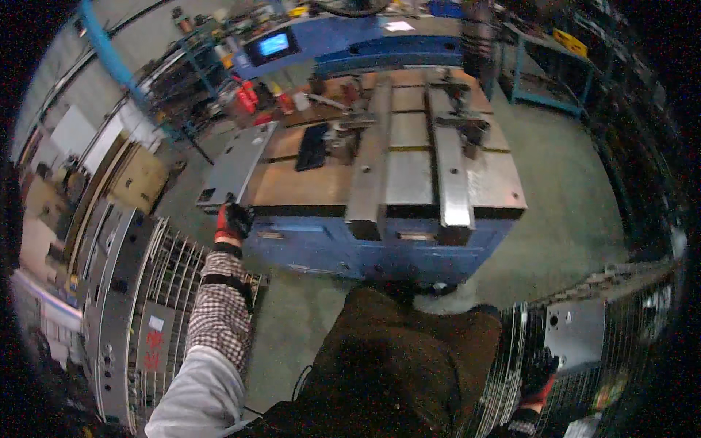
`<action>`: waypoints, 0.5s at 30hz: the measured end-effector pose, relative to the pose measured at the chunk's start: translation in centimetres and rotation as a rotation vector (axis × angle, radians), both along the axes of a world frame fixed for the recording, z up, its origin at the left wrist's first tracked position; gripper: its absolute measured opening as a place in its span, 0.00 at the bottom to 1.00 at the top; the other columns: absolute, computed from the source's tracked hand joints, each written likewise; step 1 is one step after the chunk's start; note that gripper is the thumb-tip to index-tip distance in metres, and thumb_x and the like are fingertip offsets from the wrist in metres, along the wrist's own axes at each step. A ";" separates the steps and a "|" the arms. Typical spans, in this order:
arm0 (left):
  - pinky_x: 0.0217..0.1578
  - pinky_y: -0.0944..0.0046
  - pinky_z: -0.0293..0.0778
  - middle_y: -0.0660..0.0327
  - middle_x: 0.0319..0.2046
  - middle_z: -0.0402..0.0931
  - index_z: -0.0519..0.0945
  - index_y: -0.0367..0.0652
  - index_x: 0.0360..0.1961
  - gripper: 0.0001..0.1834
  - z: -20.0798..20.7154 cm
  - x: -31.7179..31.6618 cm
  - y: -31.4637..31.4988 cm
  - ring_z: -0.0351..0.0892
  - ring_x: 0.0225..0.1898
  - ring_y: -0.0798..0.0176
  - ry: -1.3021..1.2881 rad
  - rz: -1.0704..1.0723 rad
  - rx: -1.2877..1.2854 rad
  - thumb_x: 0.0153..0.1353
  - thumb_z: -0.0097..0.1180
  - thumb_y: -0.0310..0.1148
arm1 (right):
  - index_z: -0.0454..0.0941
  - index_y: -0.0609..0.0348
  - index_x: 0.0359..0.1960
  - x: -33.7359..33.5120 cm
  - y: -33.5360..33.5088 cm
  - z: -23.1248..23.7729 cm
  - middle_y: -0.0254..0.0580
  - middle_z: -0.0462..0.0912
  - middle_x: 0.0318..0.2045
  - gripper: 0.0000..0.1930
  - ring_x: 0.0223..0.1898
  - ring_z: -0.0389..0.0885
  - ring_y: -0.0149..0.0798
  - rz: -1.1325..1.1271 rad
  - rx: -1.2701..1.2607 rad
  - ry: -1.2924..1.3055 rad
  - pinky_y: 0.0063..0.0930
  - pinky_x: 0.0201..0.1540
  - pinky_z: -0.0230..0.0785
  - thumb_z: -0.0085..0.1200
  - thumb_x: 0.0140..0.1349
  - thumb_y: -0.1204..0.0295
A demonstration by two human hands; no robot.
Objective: Using a hydraulic or mechanical punch press to create holes in metal plates.
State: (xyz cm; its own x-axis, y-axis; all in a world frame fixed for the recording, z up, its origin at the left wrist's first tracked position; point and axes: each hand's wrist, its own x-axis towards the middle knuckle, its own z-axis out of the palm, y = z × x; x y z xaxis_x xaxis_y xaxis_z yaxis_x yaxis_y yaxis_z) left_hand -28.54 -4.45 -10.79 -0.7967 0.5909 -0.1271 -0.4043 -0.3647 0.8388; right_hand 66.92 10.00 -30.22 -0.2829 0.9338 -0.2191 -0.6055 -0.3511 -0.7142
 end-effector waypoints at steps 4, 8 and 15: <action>0.19 0.58 0.67 0.68 0.15 0.64 0.70 0.57 0.20 0.25 0.3 -2.9 -2.9 0.63 0.15 0.60 0.050 -0.131 0.128 0.74 0.53 0.55 | 0.59 0.56 0.77 -1.9 2.1 0.9 0.46 0.60 0.77 0.37 0.75 0.63 0.47 -0.087 -0.073 0.045 0.48 0.76 0.54 0.39 0.77 0.44; 0.31 0.54 0.76 0.68 0.14 0.63 0.66 0.58 0.16 0.27 -0.2 3.7 -0.4 0.68 0.19 0.60 -0.131 0.115 -0.010 0.73 0.55 0.52 | 0.59 0.57 0.77 -2.5 2.6 4.4 0.46 0.60 0.77 0.35 0.76 0.61 0.48 -0.152 -0.216 -0.010 0.49 0.76 0.51 0.35 0.78 0.46; 0.40 0.50 0.83 0.69 0.15 0.65 0.66 0.60 0.17 0.26 2.1 4.4 -3.4 0.76 0.22 0.57 -0.075 0.116 -0.076 0.71 0.59 0.53 | 0.58 0.58 0.78 -6.9 3.3 2.9 0.45 0.61 0.77 0.35 0.77 0.57 0.47 0.258 0.166 0.104 0.43 0.79 0.43 0.34 0.79 0.47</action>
State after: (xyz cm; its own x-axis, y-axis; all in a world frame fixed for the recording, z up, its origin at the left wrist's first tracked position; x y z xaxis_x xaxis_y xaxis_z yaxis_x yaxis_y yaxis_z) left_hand -24.13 -7.81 -8.65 -0.8457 0.4817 -0.2297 -0.4257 -0.3496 0.8346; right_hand 60.02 13.26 -27.35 -0.5279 0.8489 -0.0275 -0.5844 -0.3866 -0.7134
